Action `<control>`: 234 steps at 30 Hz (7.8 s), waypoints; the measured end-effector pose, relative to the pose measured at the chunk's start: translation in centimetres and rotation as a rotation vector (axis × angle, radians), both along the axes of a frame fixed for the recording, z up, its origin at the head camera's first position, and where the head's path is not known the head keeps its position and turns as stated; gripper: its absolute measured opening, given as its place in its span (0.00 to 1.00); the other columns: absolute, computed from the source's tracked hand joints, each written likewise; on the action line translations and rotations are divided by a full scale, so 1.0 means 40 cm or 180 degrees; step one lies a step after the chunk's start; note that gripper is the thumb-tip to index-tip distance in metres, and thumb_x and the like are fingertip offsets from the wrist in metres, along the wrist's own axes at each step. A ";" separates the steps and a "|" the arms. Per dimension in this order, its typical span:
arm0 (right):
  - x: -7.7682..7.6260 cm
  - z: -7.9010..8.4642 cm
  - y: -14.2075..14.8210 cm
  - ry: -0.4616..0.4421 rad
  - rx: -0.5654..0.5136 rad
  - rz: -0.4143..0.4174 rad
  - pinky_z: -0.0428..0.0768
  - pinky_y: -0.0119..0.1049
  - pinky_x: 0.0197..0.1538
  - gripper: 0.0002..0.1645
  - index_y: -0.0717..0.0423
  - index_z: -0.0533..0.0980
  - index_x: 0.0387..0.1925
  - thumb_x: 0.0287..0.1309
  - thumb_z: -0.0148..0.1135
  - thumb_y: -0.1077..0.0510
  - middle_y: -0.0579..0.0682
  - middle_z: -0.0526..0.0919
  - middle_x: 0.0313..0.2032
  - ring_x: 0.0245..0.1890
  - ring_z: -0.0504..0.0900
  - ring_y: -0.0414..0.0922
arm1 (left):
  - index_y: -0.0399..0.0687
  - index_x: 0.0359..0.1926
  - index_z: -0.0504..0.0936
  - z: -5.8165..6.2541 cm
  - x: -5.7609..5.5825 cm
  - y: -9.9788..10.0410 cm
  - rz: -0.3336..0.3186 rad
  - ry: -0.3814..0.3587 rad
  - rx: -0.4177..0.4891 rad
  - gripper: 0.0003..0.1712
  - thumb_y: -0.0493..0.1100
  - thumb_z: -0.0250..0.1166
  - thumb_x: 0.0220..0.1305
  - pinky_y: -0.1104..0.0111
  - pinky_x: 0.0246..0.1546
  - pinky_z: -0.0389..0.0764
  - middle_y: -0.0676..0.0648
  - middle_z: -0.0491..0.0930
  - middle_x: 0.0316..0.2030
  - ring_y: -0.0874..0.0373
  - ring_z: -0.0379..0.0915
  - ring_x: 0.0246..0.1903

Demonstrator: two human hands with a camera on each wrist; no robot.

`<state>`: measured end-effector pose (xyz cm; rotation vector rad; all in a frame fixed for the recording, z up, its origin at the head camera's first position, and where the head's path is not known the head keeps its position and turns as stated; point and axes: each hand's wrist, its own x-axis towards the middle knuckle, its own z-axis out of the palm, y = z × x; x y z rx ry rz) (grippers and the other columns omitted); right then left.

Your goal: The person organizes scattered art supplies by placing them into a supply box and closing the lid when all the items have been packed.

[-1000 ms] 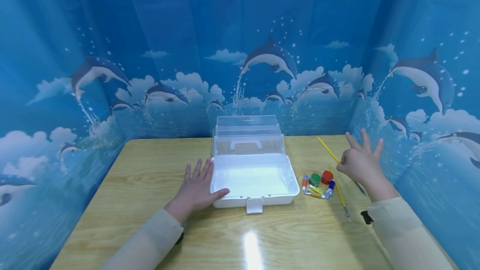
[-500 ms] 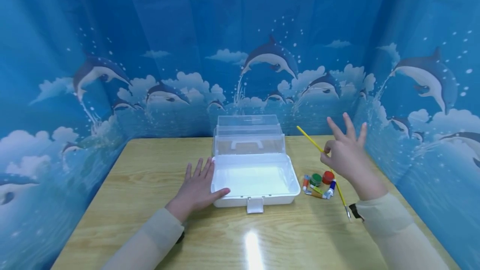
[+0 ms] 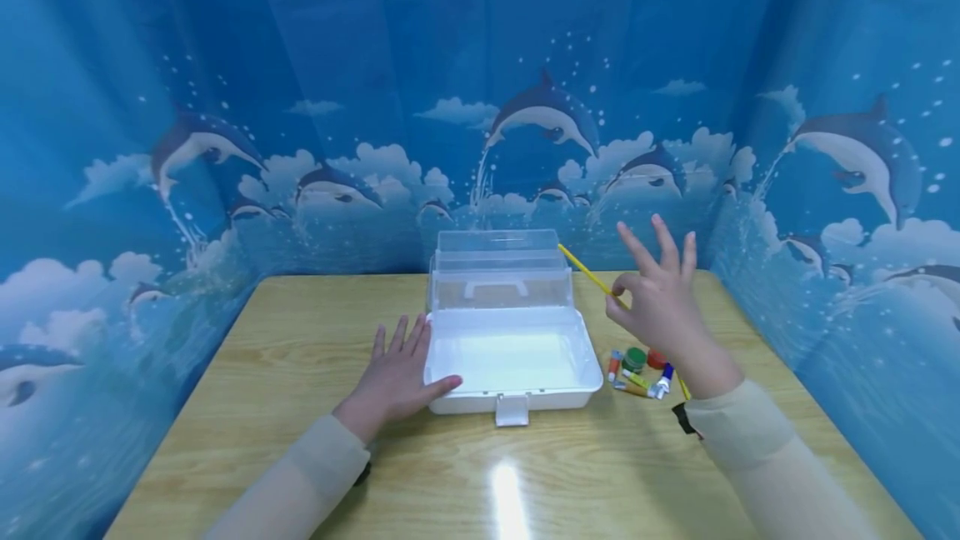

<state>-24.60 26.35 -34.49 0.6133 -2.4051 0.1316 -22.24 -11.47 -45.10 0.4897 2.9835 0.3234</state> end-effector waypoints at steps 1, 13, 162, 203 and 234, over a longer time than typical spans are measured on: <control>-0.003 -0.002 -0.007 0.0066 -0.0012 0.0063 0.30 0.73 0.68 0.07 0.54 0.84 0.19 0.42 0.77 0.58 0.60 0.62 0.73 0.78 0.37 0.61 | 0.41 0.79 0.40 0.000 -0.001 0.000 0.0002 -0.0001 -0.0005 0.63 0.83 0.43 0.62 0.42 0.72 0.25 0.42 0.36 0.79 0.41 0.26 0.77; -0.023 -0.040 -0.100 0.0361 -0.0072 0.0683 0.35 0.72 0.70 0.08 0.55 0.84 0.20 0.40 0.79 0.59 0.58 0.62 0.74 0.77 0.42 0.63 | 0.41 0.79 0.41 -0.004 -0.005 0.001 -0.0002 0.0012 -0.0016 0.62 0.81 0.45 0.63 0.42 0.72 0.26 0.42 0.37 0.79 0.40 0.27 0.77; -0.016 -0.035 0.103 -0.1829 0.0125 0.0444 0.37 0.74 0.68 0.10 0.34 0.84 0.24 0.50 0.79 0.54 0.61 0.50 0.77 0.77 0.33 0.65 | 0.42 0.79 0.40 -0.013 -0.009 -0.004 0.0024 -0.0010 0.0056 0.63 0.81 0.46 0.62 0.43 0.72 0.25 0.43 0.35 0.79 0.41 0.25 0.77; -0.026 -0.198 0.347 -0.2387 -0.0155 -0.0348 0.34 0.77 0.65 0.08 0.41 0.83 0.23 0.48 0.78 0.55 0.73 0.51 0.73 0.73 0.30 0.73 | 0.42 0.79 0.39 -0.011 -0.003 -0.002 0.0044 -0.0009 0.0089 0.62 0.80 0.47 0.63 0.43 0.72 0.24 0.43 0.35 0.79 0.40 0.27 0.77; -0.073 -0.266 0.342 -0.2739 0.0049 -0.0757 0.35 0.76 0.66 0.13 0.43 0.78 0.17 0.38 0.78 0.56 0.77 0.54 0.71 0.70 0.36 0.79 | 0.42 0.79 0.40 -0.010 -0.005 -0.002 0.0042 -0.0012 0.0066 0.63 0.82 0.46 0.62 0.43 0.72 0.25 0.42 0.36 0.79 0.41 0.26 0.77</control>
